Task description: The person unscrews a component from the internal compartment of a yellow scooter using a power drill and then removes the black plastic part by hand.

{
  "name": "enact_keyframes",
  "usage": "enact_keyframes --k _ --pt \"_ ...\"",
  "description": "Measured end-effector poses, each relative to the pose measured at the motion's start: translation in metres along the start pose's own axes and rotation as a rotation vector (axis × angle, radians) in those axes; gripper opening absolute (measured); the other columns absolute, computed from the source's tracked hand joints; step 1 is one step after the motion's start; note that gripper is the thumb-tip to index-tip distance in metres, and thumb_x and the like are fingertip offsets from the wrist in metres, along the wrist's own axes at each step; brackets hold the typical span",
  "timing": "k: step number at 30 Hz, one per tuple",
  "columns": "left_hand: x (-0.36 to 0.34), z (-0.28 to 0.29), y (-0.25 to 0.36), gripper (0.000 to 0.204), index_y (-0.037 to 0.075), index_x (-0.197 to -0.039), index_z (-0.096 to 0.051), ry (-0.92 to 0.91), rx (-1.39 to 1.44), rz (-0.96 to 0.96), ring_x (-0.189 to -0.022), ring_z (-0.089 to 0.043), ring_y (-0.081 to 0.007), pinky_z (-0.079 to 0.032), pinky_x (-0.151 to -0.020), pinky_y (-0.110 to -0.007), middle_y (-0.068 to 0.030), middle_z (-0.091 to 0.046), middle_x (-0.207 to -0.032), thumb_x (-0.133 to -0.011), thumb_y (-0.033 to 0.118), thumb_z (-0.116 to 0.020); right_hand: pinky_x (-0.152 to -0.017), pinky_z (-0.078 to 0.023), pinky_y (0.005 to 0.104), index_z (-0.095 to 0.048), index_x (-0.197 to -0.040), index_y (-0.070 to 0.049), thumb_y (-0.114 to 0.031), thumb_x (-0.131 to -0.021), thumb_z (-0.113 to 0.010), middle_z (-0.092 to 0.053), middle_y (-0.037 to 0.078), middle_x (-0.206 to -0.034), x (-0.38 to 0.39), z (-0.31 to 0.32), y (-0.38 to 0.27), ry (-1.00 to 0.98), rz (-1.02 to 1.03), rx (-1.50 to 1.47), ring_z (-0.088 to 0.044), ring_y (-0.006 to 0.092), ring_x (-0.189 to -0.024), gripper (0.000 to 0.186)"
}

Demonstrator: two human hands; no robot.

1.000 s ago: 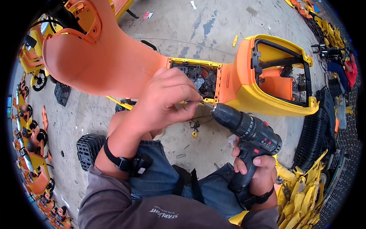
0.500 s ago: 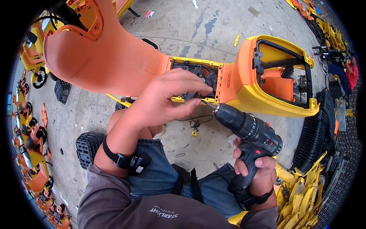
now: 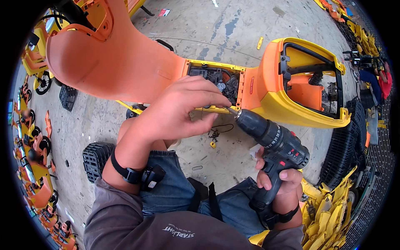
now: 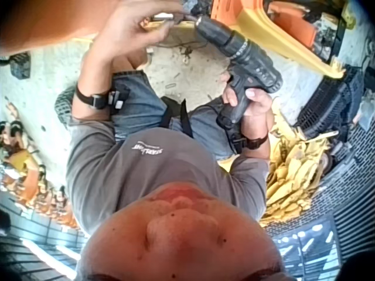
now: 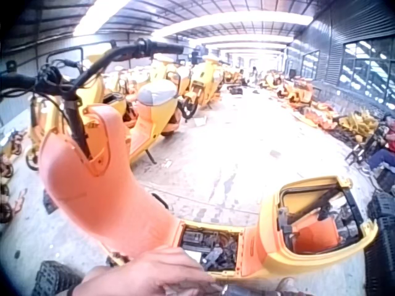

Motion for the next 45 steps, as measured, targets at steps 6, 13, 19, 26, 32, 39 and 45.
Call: enact_keyframes --k 6,13,19,26,32,39,45 --pt "0.002 0.000 -0.004 0.024 0.005 -0.099 -0.073 -0.018 -0.014 0.000 -0.087 -0.063 -0.0260 -0.047 -0.079 -0.037 -0.0085 -0.067 -0.092 -0.075 0.002 -0.072 -0.073 -0.055 0.0436 -0.026 -0.141 0.010 -0.008 -0.073 -0.064 -0.054 0.036 -0.120 0.000 0.000 0.001 -0.004 -0.012 0.011 -0.068 0.0323 -0.072 0.080" --pt "0.003 0.000 -0.006 0.021 0.006 -0.096 -0.074 -0.029 -0.025 0.021 -0.084 -0.062 -0.0245 -0.046 -0.076 -0.036 -0.0072 -0.067 -0.089 -0.075 0.001 -0.072 -0.072 -0.056 0.0434 -0.026 -0.141 0.011 -0.008 -0.073 -0.065 -0.055 0.036 -0.119 -0.002 -0.001 0.001 -0.008 -0.021 0.002 -0.068 0.0320 -0.071 0.081" --pt "0.001 0.002 -0.002 0.023 0.006 -0.092 -0.075 0.006 -0.025 -0.015 -0.078 -0.061 -0.0228 -0.044 -0.073 -0.034 -0.0058 -0.066 -0.084 -0.070 0.001 -0.072 -0.071 -0.056 0.0436 -0.027 -0.140 0.011 -0.009 -0.073 -0.065 -0.055 0.037 -0.119 0.000 0.000 0.001 -0.010 -0.014 0.016 -0.068 0.0322 -0.070 0.080" --pt "0.001 0.001 -0.004 0.022 0.005 -0.089 -0.075 0.026 -0.004 0.013 -0.075 -0.061 -0.0210 -0.044 -0.072 -0.032 -0.0050 -0.065 -0.079 -0.068 0.000 -0.071 -0.071 -0.056 0.0439 -0.028 -0.140 0.012 -0.009 -0.073 -0.065 -0.055 0.037 -0.118 0.000 0.000 0.001 -0.008 -0.014 0.034 -0.068 0.0326 -0.070 0.079" --pt "0.001 0.002 -0.006 0.021 0.005 -0.088 -0.075 -0.003 0.027 0.028 -0.074 -0.061 -0.0209 -0.045 -0.071 -0.032 -0.0051 -0.065 -0.079 -0.068 0.000 -0.070 -0.072 -0.056 0.0445 -0.028 -0.140 0.012 -0.008 -0.072 -0.064 -0.055 0.038 -0.118 0.001 -0.001 0.001 0.001 -0.014 0.020 -0.068 0.0327 -0.071 0.079" --pt "0.002 0.001 -0.008 0.022 0.004 -0.089 -0.075 -0.001 0.076 0.037 -0.074 -0.062 -0.0203 -0.046 -0.070 -0.032 -0.0054 -0.066 -0.079 -0.068 -0.002 -0.070 -0.072 -0.056 0.0446 -0.026 -0.141 0.012 -0.008 -0.072 -0.064 -0.054 0.038 -0.120 0.002 -0.001 0.001 -0.006 -0.009 0.024 -0.068 0.0329 -0.071 0.081" --pt "0.002 0.001 -0.008 0.022 0.004 -0.089 -0.075 -0.012 0.098 0.036 -0.074 -0.062 -0.0202 -0.046 -0.071 -0.032 -0.0060 -0.066 -0.077 -0.068 -0.003 -0.069 -0.073 -0.055 0.0446 -0.025 -0.142 0.011 -0.007 -0.073 -0.064 -0.053 0.039 -0.121 0.003 -0.001 0.002 -0.008 -0.028 -0.002 -0.068 0.0340 -0.073 0.081"
Point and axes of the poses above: each hand's wrist, its own x-axis away from the middle knuckle, its own z-axis out of the back of the hand, y = z × x, the point moved 7 cm from there along -x, towards the middle knuckle
